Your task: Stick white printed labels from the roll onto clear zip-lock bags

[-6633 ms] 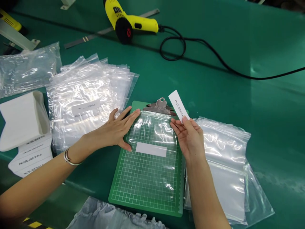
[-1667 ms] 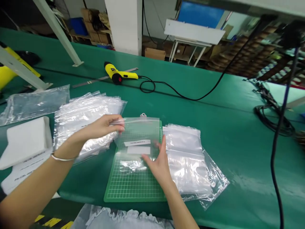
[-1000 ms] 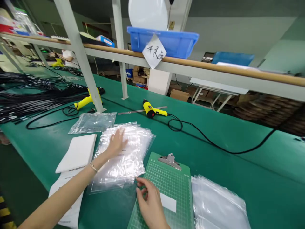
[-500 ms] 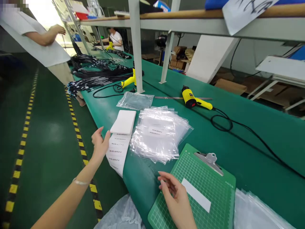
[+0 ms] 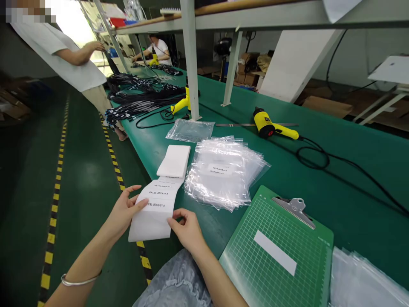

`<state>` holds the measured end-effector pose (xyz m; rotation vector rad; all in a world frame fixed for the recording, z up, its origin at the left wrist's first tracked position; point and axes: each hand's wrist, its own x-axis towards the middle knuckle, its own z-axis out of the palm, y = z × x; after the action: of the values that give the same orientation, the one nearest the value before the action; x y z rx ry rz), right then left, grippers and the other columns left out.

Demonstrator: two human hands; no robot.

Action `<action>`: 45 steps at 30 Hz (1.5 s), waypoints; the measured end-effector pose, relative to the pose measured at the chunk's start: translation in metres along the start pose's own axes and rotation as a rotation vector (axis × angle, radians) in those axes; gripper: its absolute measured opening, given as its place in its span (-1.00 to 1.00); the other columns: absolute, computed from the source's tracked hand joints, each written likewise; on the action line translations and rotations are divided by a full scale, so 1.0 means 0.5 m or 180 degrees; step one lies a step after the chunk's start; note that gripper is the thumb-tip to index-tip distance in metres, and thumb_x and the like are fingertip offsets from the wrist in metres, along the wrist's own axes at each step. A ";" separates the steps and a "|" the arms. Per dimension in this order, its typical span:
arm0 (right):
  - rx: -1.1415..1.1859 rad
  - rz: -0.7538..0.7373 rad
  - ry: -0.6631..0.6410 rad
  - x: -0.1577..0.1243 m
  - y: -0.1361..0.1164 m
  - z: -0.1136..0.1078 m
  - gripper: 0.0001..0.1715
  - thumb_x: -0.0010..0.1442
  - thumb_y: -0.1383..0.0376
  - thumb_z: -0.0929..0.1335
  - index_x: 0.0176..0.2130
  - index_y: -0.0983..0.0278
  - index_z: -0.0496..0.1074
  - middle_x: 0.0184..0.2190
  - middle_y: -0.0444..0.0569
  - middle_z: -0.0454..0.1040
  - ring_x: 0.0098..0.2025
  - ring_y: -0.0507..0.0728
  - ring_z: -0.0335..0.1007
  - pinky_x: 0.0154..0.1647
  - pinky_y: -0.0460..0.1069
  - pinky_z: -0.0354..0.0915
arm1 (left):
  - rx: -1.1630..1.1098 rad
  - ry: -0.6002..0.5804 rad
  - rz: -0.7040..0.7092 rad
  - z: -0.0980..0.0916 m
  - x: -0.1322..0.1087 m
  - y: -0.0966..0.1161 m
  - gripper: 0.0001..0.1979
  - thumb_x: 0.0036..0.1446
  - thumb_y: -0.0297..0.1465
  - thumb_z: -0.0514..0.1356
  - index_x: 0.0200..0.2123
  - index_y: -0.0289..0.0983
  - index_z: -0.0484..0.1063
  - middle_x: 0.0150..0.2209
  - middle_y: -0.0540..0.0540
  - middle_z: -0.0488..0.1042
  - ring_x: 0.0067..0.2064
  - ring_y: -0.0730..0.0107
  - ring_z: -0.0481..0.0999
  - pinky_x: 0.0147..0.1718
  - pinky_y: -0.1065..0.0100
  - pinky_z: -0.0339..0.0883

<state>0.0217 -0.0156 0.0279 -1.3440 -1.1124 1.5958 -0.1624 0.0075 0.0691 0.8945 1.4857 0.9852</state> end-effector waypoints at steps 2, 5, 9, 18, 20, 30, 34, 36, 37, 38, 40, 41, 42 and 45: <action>0.0064 -0.0123 0.0015 -0.001 -0.007 0.005 -0.79 -0.08 0.20 0.37 -0.49 0.32 0.45 -0.59 -0.11 0.39 -0.62 -0.04 0.13 -0.59 -0.10 0.08 | 0.0758 0.0534 0.0772 0.012 -0.007 -0.002 -0.38 -0.14 -0.10 0.29 -0.06 -0.22 0.16 -0.25 -0.16 0.42 -0.18 0.05 0.45 -0.29 0.08 0.33; 0.0059 -0.0277 0.0111 -0.005 -0.017 0.013 -0.79 -0.06 0.22 0.35 -0.43 0.32 0.49 -0.63 -0.14 0.34 -0.61 -0.02 0.08 -0.59 -0.10 0.04 | 0.2524 0.1077 0.2348 0.043 -0.032 -0.006 -0.71 0.00 -0.21 0.25 -0.18 -0.14 0.40 -0.12 -0.16 0.39 -0.05 -0.01 0.33 -0.15 -0.01 0.12; 0.0081 -0.0416 0.0109 -0.004 -0.022 0.021 -0.80 -0.05 0.27 0.33 -0.40 0.31 0.50 -0.63 -0.15 0.30 -0.60 -0.03 0.02 -0.58 -0.09 0.00 | 0.3543 0.0503 0.3181 0.081 -0.062 0.005 -0.92 0.12 -0.38 0.21 -0.31 -0.10 0.49 -0.25 -0.02 0.50 -0.12 0.14 0.36 -0.16 0.07 -0.04; 0.0402 -0.0378 0.0031 -0.005 -0.038 0.021 -0.79 -0.07 0.22 0.36 -0.47 0.32 0.48 -0.59 -0.10 0.35 -0.58 -0.02 0.08 -0.57 -0.09 0.02 | 0.3025 -0.0021 0.2527 0.068 -0.046 0.009 -0.85 0.19 -0.37 0.11 -0.31 -0.10 0.50 -0.37 0.04 0.50 -0.26 0.34 0.41 -0.27 0.20 -0.07; 0.0483 -0.0339 0.0044 -0.004 -0.038 0.022 -0.78 -0.10 0.21 0.36 -0.46 0.32 0.48 -0.60 -0.11 0.35 -0.60 -0.02 0.09 -0.58 -0.08 0.04 | 0.2904 -0.0065 0.2371 0.065 -0.042 0.008 -0.85 0.19 -0.36 0.11 -0.33 -0.11 0.50 -0.36 0.05 0.50 -0.26 0.35 0.42 -0.28 0.22 -0.06; 0.0584 -0.0274 0.0116 -0.003 -0.036 0.020 -0.77 -0.12 0.21 0.38 -0.47 0.33 0.52 -0.63 -0.10 0.39 -0.63 -0.03 0.08 -0.61 -0.09 0.02 | 0.2983 -0.0130 0.3165 0.070 -0.047 0.022 -0.85 0.21 -0.42 0.09 -0.32 -0.17 0.47 -0.35 0.03 0.52 -0.30 0.41 0.44 -0.25 0.22 -0.01; 0.0561 -0.0233 0.0088 -0.003 -0.037 0.020 -0.75 -0.09 0.20 0.38 -0.45 0.33 0.54 -0.63 -0.09 0.40 -0.64 -0.03 0.09 -0.63 -0.09 0.02 | 0.3019 -0.0152 0.2949 0.068 -0.042 0.019 -0.83 0.20 -0.40 0.08 -0.35 -0.15 0.48 -0.38 0.04 0.51 -0.32 0.41 0.44 -0.25 0.22 -0.02; 0.0569 -0.0234 0.0088 -0.003 -0.040 0.021 -0.76 -0.10 0.20 0.39 -0.44 0.33 0.54 -0.62 -0.08 0.41 -0.63 -0.02 0.12 -0.61 -0.08 0.06 | 0.2879 -0.0138 0.2685 0.065 -0.036 0.014 -0.83 0.17 -0.38 0.09 -0.37 -0.15 0.49 -0.39 0.04 0.51 -0.32 0.40 0.44 -0.25 0.22 0.01; 0.0577 -0.0237 0.0100 -0.003 -0.041 0.022 -0.76 -0.10 0.21 0.39 -0.44 0.32 0.54 -0.62 -0.08 0.42 -0.62 -0.01 0.14 -0.59 -0.08 0.08 | 0.2756 -0.0106 0.2543 0.064 -0.034 0.011 -0.83 0.16 -0.37 0.10 -0.39 -0.15 0.49 -0.39 0.03 0.51 -0.32 0.38 0.45 -0.25 0.22 0.04; 0.0587 -0.0236 0.0114 -0.003 -0.043 0.023 -0.77 -0.11 0.21 0.39 -0.44 0.32 0.54 -0.61 -0.08 0.43 -0.61 0.00 0.16 -0.58 -0.07 0.10 | 0.2610 -0.0071 0.2415 0.063 -0.032 0.009 -0.83 0.15 -0.35 0.11 -0.40 -0.16 0.49 -0.40 0.02 0.51 -0.32 0.37 0.45 -0.25 0.23 0.07; 0.0618 -0.0212 0.0150 -0.003 -0.045 0.024 -0.78 -0.13 0.22 0.39 -0.45 0.31 0.54 -0.61 -0.08 0.43 -0.60 0.01 0.17 -0.57 -0.07 0.11 | 0.2310 -0.0035 0.2237 0.063 -0.031 0.006 -0.83 0.13 -0.32 0.12 -0.41 -0.17 0.49 -0.39 0.00 0.52 -0.31 0.34 0.46 -0.25 0.25 0.15; 0.0640 -0.0190 0.0175 -0.004 -0.046 0.025 -0.79 -0.14 0.23 0.40 -0.45 0.30 0.54 -0.62 -0.09 0.43 -0.60 0.01 0.17 -0.58 -0.07 0.11 | 0.2177 -0.0022 0.2190 0.064 -0.032 0.005 -0.84 0.12 -0.32 0.13 -0.42 -0.17 0.50 -0.39 -0.01 0.52 -0.30 0.33 0.46 -0.25 0.26 0.19; 0.0668 -0.0161 0.0204 -0.004 -0.046 0.025 -0.79 -0.16 0.23 0.40 -0.45 0.30 0.53 -0.62 -0.09 0.43 -0.61 0.01 0.17 -0.58 -0.07 0.11 | 0.2039 0.0027 0.2147 0.064 -0.034 0.004 -0.84 0.10 -0.31 0.14 -0.42 -0.18 0.50 -0.39 -0.02 0.51 -0.29 0.33 0.46 -0.25 0.27 0.21; 0.0801 -0.0035 0.0266 -0.008 -0.045 0.025 -0.80 -0.20 0.25 0.42 -0.47 0.30 0.50 -0.63 -0.11 0.41 -0.61 -0.01 0.16 -0.59 -0.08 0.10 | 0.1311 0.0494 0.1605 0.063 -0.035 0.002 -0.85 0.04 -0.27 0.19 -0.44 -0.21 0.48 -0.43 -0.01 0.49 -0.35 0.36 0.43 -0.33 0.33 0.28</action>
<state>0.0105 -0.0135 0.0513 -1.2230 -0.8363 1.5972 -0.1288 -0.0045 0.0743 1.5737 1.6653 1.1449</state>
